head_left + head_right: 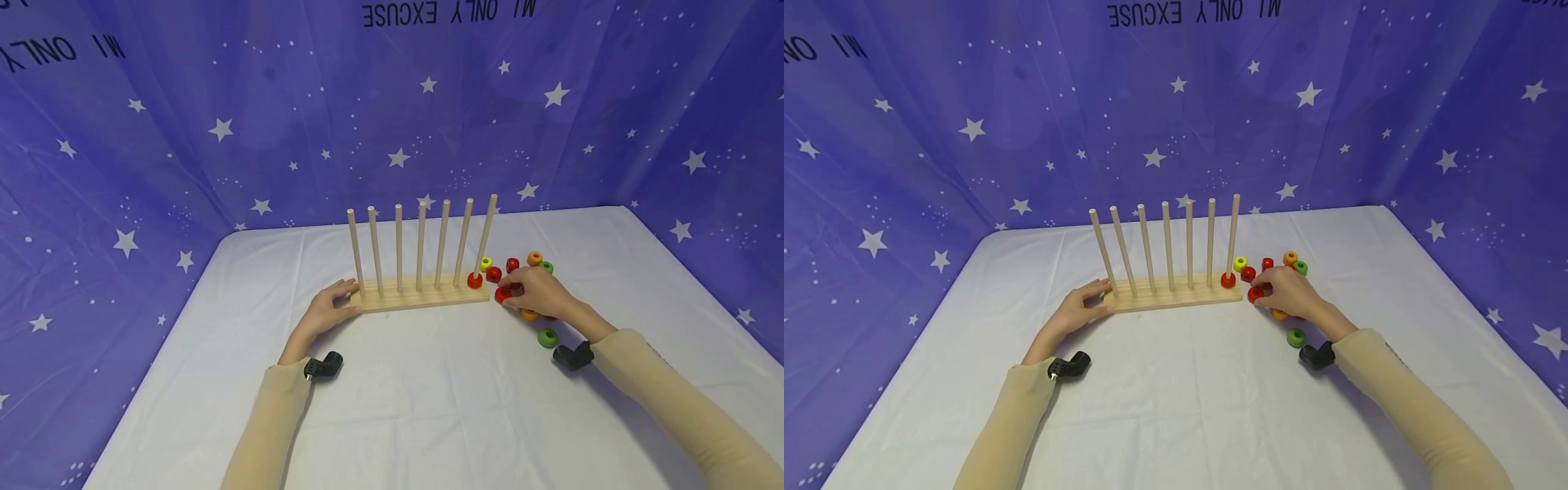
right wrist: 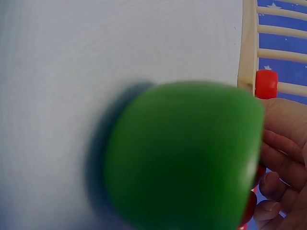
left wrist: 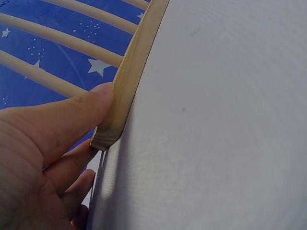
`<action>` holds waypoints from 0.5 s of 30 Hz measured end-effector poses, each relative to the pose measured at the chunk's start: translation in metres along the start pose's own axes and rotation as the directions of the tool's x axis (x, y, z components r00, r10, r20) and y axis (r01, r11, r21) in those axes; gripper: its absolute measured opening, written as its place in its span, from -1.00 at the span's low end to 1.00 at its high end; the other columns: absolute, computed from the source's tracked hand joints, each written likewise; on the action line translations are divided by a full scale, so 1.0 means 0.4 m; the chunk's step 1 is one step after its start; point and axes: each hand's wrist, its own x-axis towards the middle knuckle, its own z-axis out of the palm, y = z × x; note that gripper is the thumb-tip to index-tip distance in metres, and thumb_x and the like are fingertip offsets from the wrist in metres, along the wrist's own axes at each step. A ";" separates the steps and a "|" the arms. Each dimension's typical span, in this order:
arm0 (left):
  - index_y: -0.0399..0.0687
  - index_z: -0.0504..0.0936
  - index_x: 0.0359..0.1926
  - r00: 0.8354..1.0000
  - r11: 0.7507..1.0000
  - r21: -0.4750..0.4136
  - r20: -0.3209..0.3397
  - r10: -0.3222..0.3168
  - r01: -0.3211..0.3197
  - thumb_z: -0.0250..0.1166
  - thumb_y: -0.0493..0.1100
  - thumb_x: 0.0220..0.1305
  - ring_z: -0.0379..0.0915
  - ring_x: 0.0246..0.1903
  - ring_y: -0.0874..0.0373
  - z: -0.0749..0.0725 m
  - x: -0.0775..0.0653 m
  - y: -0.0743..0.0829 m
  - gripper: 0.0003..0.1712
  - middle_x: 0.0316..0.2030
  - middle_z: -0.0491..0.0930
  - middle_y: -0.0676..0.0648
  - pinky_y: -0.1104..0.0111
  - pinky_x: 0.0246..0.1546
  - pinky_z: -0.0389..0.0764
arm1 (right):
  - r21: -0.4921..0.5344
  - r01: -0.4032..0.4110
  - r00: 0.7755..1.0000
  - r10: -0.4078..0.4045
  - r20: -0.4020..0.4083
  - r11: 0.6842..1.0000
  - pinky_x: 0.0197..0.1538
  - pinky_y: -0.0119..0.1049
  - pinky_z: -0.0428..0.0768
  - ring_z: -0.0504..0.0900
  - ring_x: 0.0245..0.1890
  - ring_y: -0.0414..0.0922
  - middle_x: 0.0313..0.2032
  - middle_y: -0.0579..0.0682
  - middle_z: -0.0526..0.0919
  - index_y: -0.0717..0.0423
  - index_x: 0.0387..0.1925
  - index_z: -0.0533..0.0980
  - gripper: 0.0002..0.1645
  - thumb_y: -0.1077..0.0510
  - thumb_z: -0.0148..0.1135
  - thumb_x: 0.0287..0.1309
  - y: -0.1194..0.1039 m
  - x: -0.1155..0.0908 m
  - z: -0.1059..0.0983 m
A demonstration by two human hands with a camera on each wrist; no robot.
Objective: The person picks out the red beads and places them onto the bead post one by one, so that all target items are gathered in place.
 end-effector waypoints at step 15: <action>-0.22 0.45 0.20 1.000 1.000 0.010 0.000 -0.002 0.002 0.37 -0.17 0.08 -0.04 0.44 -0.15 -0.001 0.001 -0.004 -0.37 0.35 0.28 -0.17 -0.05 0.45 -0.03 | -0.033 -0.015 1.000 0.015 0.001 0.999 -0.03 -0.02 0.63 0.61 -0.20 -0.03 -0.23 0.09 0.73 0.18 -0.14 0.64 -0.60 0.14 0.44 -0.10 -0.006 0.000 0.000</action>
